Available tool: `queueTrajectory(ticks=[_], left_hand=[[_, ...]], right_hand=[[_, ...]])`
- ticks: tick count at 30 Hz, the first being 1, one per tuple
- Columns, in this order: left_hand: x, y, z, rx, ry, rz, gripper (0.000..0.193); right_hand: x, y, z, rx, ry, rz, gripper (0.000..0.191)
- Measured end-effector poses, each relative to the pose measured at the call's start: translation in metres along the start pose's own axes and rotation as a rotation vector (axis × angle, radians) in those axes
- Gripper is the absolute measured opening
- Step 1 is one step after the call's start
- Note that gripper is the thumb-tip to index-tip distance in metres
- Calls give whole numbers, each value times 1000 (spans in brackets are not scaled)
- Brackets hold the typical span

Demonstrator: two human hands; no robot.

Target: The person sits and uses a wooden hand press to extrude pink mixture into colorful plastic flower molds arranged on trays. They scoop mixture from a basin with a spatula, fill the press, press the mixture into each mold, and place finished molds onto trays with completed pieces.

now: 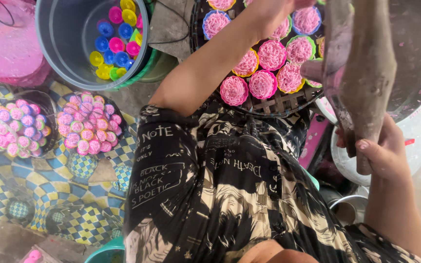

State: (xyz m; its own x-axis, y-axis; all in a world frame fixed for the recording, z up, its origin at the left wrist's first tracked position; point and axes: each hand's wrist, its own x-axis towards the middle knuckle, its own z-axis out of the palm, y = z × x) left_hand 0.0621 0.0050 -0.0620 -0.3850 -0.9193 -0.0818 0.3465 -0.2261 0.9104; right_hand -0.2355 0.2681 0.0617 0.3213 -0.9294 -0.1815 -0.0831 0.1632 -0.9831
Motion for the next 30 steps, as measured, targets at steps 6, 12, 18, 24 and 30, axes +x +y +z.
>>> queueTrajectory(ticks=[6,12,18,24,30], left_hand=[[-115,1,10,1511,-227,436,85],[-148,-6,10,1663,-259,518,110],[-149,-5,-1,1649,-281,450,102],[-145,-10,-3,1693,-287,387,98],[-139,-9,-4,1651,-269,416,97]], right_hand=[[-19,32,19,232,171,-150,68],[-26,52,22,332,235,-167,66],[-38,66,17,329,271,-146,67],[-39,83,7,411,249,-159,66],[-40,88,3,429,264,-172,67]])
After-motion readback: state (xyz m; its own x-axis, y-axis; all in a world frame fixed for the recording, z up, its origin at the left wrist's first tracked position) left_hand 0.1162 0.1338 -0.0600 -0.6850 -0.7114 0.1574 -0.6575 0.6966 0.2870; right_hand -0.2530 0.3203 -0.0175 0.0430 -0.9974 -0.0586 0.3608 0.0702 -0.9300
